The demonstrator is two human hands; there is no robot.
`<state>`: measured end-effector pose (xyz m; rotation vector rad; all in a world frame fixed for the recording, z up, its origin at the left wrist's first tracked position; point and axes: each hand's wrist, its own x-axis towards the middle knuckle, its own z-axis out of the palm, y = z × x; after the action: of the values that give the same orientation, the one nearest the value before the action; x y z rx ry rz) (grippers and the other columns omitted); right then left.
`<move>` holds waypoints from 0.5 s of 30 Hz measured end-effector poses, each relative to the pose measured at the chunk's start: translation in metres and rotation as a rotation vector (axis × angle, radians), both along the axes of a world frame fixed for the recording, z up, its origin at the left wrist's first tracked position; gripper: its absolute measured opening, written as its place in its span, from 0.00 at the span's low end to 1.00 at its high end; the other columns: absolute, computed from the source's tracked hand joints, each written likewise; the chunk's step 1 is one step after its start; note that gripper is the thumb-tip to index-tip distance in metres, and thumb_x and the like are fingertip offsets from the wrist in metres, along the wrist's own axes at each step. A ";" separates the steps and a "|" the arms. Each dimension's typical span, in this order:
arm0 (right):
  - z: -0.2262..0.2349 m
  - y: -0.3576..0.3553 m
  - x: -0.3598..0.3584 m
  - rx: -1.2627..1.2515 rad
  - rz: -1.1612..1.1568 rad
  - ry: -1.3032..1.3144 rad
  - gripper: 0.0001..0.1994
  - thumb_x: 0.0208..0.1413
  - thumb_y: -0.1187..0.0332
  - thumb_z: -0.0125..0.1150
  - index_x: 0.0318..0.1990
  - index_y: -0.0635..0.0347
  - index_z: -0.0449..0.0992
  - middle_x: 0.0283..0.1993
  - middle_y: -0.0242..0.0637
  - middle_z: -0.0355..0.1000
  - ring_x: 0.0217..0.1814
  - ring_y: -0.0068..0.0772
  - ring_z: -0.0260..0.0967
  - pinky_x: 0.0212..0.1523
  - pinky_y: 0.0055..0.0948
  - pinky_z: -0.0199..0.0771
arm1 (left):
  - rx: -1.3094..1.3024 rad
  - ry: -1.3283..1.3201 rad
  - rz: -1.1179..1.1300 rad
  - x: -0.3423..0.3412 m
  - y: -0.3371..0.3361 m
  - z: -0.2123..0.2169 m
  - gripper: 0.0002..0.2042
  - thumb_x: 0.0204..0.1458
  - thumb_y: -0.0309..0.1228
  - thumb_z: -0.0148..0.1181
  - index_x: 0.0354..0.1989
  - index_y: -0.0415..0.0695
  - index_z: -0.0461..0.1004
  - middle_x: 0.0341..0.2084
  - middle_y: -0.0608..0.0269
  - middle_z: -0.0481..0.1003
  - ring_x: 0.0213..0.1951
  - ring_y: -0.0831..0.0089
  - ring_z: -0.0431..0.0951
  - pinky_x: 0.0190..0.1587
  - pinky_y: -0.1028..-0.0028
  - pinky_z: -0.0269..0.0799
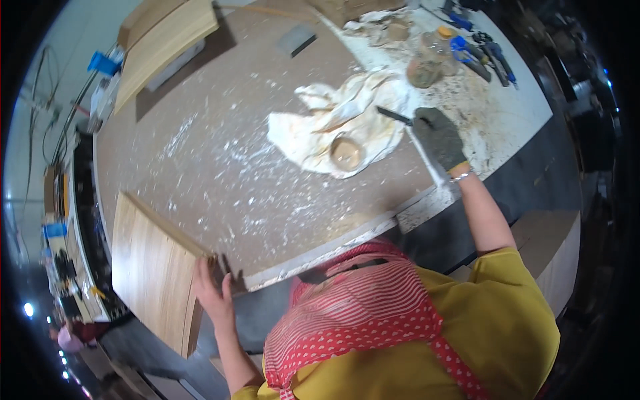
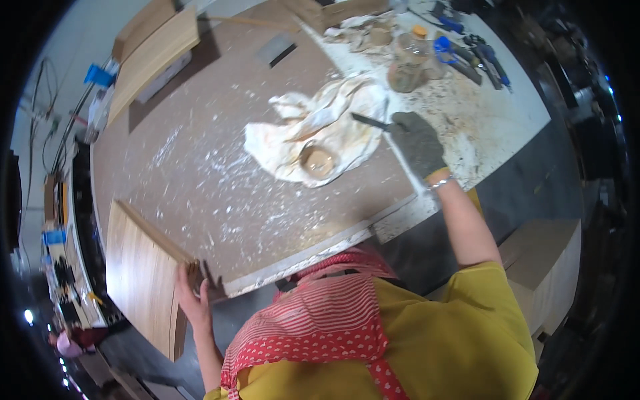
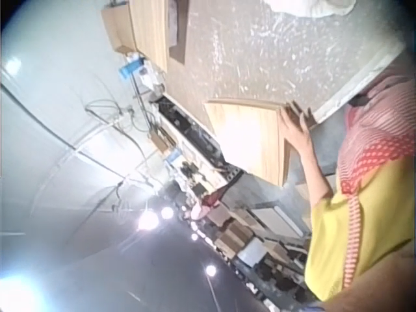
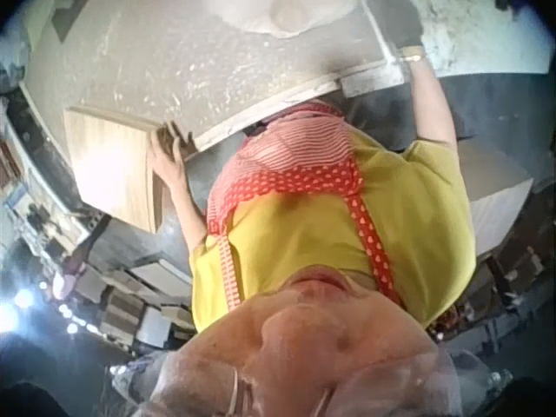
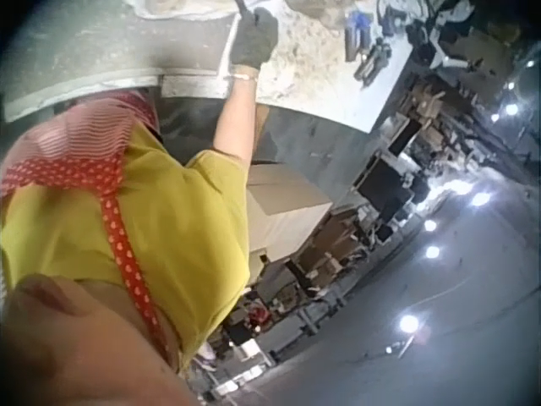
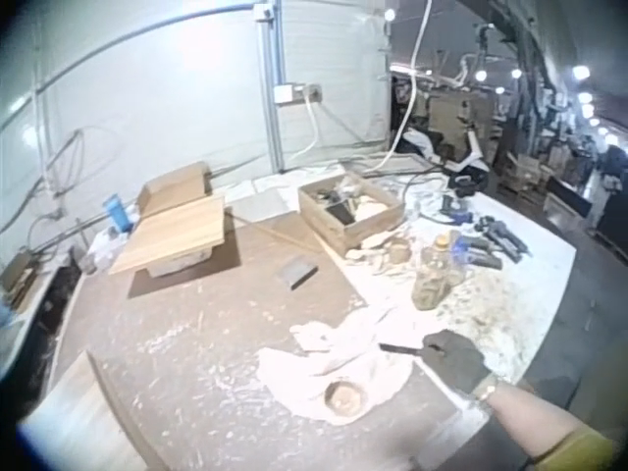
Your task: The person applies a liquid finish to wooden boards using a cloth, then sands the edges with a sanding block. They wipe the surfaces clean and stack the finished boards on the workbench.
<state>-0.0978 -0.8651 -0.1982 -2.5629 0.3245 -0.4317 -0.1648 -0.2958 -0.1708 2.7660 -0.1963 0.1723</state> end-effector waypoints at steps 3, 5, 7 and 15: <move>-0.015 -0.003 0.011 -0.230 0.078 -0.047 0.15 0.54 0.59 0.59 0.46 0.56 0.77 0.42 0.42 0.73 0.47 0.45 0.70 0.49 0.40 0.69 | -0.134 0.022 -0.199 0.048 -0.088 -0.006 0.31 0.48 0.30 0.65 0.62 0.42 0.63 0.57 0.47 0.68 0.58 0.49 0.67 0.60 0.59 0.61; -0.020 -0.002 0.015 -0.235 0.053 0.061 0.16 0.54 0.56 0.59 0.44 0.55 0.77 0.42 0.40 0.73 0.46 0.45 0.70 0.48 0.41 0.68 | -0.214 -0.004 -0.351 0.077 -0.150 -0.011 0.32 0.46 0.30 0.67 0.61 0.40 0.62 0.56 0.47 0.68 0.57 0.49 0.68 0.60 0.60 0.62; -0.020 -0.001 0.019 -0.241 0.106 0.106 0.16 0.54 0.54 0.58 0.43 0.54 0.77 0.41 0.40 0.73 0.45 0.44 0.70 0.46 0.42 0.68 | -0.358 -0.003 -0.469 0.099 -0.206 -0.015 0.40 0.43 0.30 0.70 0.65 0.38 0.56 0.58 0.46 0.65 0.59 0.49 0.65 0.61 0.61 0.61; 0.017 -0.016 0.013 -0.040 0.175 0.201 0.13 0.56 0.56 0.57 0.36 0.57 0.74 0.36 0.41 0.73 0.39 0.48 0.70 0.42 0.42 0.69 | -0.519 0.224 -0.298 0.117 -0.291 -0.044 0.49 0.35 0.34 0.76 0.66 0.38 0.52 0.53 0.46 0.69 0.56 0.50 0.68 0.58 0.58 0.60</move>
<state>-0.0851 -0.8814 -0.1810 -2.6520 0.1606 -0.1176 -0.0475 -0.5864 -0.2151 2.1876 -0.4328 -0.1463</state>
